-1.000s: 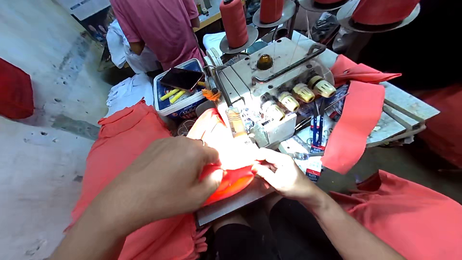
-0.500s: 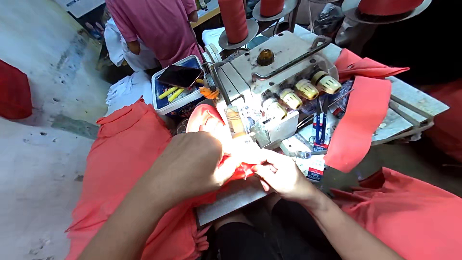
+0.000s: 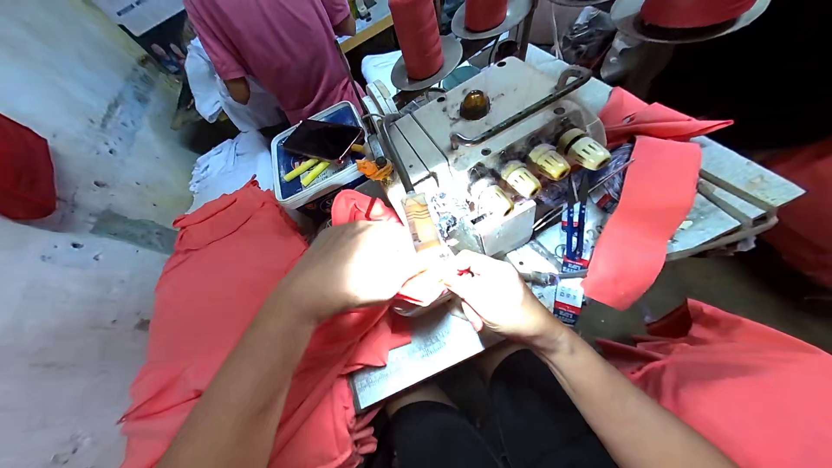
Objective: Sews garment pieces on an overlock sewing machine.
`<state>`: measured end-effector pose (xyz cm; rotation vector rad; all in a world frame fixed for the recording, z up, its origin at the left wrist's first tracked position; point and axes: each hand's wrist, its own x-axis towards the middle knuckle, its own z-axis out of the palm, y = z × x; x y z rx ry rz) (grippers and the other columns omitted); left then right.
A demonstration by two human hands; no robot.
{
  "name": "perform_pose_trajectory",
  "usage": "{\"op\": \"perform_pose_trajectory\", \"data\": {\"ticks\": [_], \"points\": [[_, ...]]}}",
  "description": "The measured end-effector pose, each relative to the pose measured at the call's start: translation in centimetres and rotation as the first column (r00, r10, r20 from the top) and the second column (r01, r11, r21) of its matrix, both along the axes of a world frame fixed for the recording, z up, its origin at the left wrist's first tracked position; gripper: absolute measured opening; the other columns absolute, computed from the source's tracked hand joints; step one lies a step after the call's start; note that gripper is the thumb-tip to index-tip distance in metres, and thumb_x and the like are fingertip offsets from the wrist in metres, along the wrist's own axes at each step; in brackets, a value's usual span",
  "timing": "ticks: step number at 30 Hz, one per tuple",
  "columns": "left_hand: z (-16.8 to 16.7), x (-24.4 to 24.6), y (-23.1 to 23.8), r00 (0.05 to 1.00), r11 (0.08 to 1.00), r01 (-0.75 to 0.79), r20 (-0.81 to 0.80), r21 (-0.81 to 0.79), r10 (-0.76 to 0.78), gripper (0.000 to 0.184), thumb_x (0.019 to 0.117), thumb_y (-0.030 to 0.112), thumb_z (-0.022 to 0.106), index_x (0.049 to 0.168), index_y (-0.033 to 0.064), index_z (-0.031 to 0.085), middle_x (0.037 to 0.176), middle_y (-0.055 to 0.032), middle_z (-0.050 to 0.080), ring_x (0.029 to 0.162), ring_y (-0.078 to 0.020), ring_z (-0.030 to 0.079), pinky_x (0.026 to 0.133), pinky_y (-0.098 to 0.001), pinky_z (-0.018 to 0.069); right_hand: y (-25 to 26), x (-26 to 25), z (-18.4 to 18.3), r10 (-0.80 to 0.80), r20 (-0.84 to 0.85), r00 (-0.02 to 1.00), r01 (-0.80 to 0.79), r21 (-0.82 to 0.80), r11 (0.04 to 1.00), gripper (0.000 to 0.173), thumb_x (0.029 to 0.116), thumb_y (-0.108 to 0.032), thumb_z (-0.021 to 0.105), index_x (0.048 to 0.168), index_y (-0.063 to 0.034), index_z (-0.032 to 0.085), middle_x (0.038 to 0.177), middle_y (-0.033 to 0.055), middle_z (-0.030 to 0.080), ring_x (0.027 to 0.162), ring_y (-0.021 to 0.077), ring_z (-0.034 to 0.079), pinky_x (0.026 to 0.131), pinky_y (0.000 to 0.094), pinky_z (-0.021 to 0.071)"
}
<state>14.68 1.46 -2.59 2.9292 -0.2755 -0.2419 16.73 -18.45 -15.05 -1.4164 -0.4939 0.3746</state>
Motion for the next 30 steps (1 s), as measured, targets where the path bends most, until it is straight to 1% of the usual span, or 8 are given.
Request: {"op": "perform_pose_trajectory", "data": {"ticks": [2,5,8,12,14,16,21,30], "points": [[0.5,0.1,1.0,0.998,0.997,0.062,0.011,0.043,-0.062,0.028,0.0924,0.036,0.068,0.076,0.0125,0.066,0.063,-0.0011,0.056,0.062,-0.0192,0.059,0.055,-0.0449,0.0445,0.0,-0.1,0.0,-0.007,-0.004,1.000,0.007,-0.001,1.000,0.007,0.1010,-0.010,0.060,0.097,-0.0058,0.064,0.066,-0.0109,0.056,0.045,-0.0076,0.047,0.044,0.0098,0.0437],[0.2,-1.0,1.4,0.924,0.961,0.236,0.272,0.140,-0.267,0.032,0.0857,0.031,0.062,0.062,0.0120,0.055,0.053,0.0001,0.047,0.052,-0.0170,0.054,0.056,-0.0418,0.0439,-0.4,-0.2,0.0,0.044,-0.002,0.999,-0.044,0.023,0.999,0.015,0.1044,-0.010,0.053,0.114,-0.0003,0.060,0.081,-0.0065,0.059,0.050,-0.0082,0.048,0.048,0.0088,0.0444],[0.9,-3.0,-1.2,0.860,0.928,0.326,0.352,0.179,-0.370,0.028,0.0952,0.028,0.058,0.074,0.0134,0.070,0.058,0.0000,0.057,0.057,-0.0179,0.060,0.070,-0.0467,0.0470,-1.4,-0.9,0.3,0.087,0.107,0.990,-0.091,0.036,0.995,0.029,0.1046,-0.010,0.051,0.128,0.0058,0.053,0.100,-0.0009,0.061,0.059,-0.0100,0.050,0.053,0.0077,0.0457],[-0.8,-3.5,-2.7,0.802,0.893,0.423,0.395,0.157,-0.449,0.031,0.1010,0.035,0.052,0.084,0.0157,0.070,0.069,0.0012,0.060,0.067,-0.0169,0.060,0.064,-0.0377,0.0445,-1.5,-1.9,-1.2,-0.074,0.384,0.920,0.006,0.176,0.984,0.014,0.0996,-0.005,0.059,0.102,0.0061,0.068,0.095,0.0037,0.064,0.075,-0.0086,0.057,0.068,0.0066,0.0496],[-2.2,-3.2,-2.2,0.800,0.900,0.406,0.412,0.161,-0.435,0.038,0.0886,0.053,0.066,0.095,0.0155,0.073,0.082,-0.0021,0.068,0.080,-0.0221,0.066,0.076,-0.0470,0.0507,-1.5,-2.1,-1.8,-0.120,0.428,0.896,0.038,0.196,0.980,0.013,0.0990,-0.003,0.060,0.098,0.0052,0.070,0.094,0.0051,0.065,0.081,-0.0056,0.059,0.073,0.0084,0.0508],[-3.4,-3.0,-1.9,0.838,0.910,0.379,0.356,0.166,-0.414,0.054,0.0734,0.049,0.082,0.110,0.0118,0.073,0.101,-0.0104,0.072,0.101,-0.0347,0.066,0.092,-0.0627,0.0485,-1.6,-2.4,-2.1,-0.141,0.450,0.882,0.062,0.187,0.980,0.011,0.0980,-0.003,0.060,0.097,0.0043,0.069,0.095,0.0057,0.065,0.082,-0.0049,0.060,0.073,0.0083,0.0513],[-5.0,-2.7,-1.9,0.812,0.913,0.336,0.419,0.232,-0.405,0.019,0.0796,0.008,0.071,0.099,0.0093,0.072,0.095,-0.0129,0.069,0.097,-0.0371,0.066,0.078,-0.0541,0.0541,-1.8,-2.4,-2.8,-0.162,0.472,0.867,0.080,0.188,0.979,0.011,0.0999,-0.005,0.060,0.100,0.0030,0.069,0.096,0.0051,0.065,0.082,-0.0046,0.061,0.074,0.0090,0.0522],[-4.9,-2.7,-1.9,0.840,0.932,0.281,0.411,0.228,-0.354,0.014,0.0821,0.009,0.069,0.095,0.0105,0.072,0.089,-0.0110,0.067,0.092,-0.0345,0.066,0.075,-0.0532,0.0527,-1.2,-2.2,-2.7,-0.222,0.421,0.880,0.173,0.150,0.973,0.013,0.0979,-0.003,0.060,0.097,0.0057,0.070,0.097,0.0046,0.068,0.076,-0.0076,0.060,0.069,0.0078,0.0515]]}}
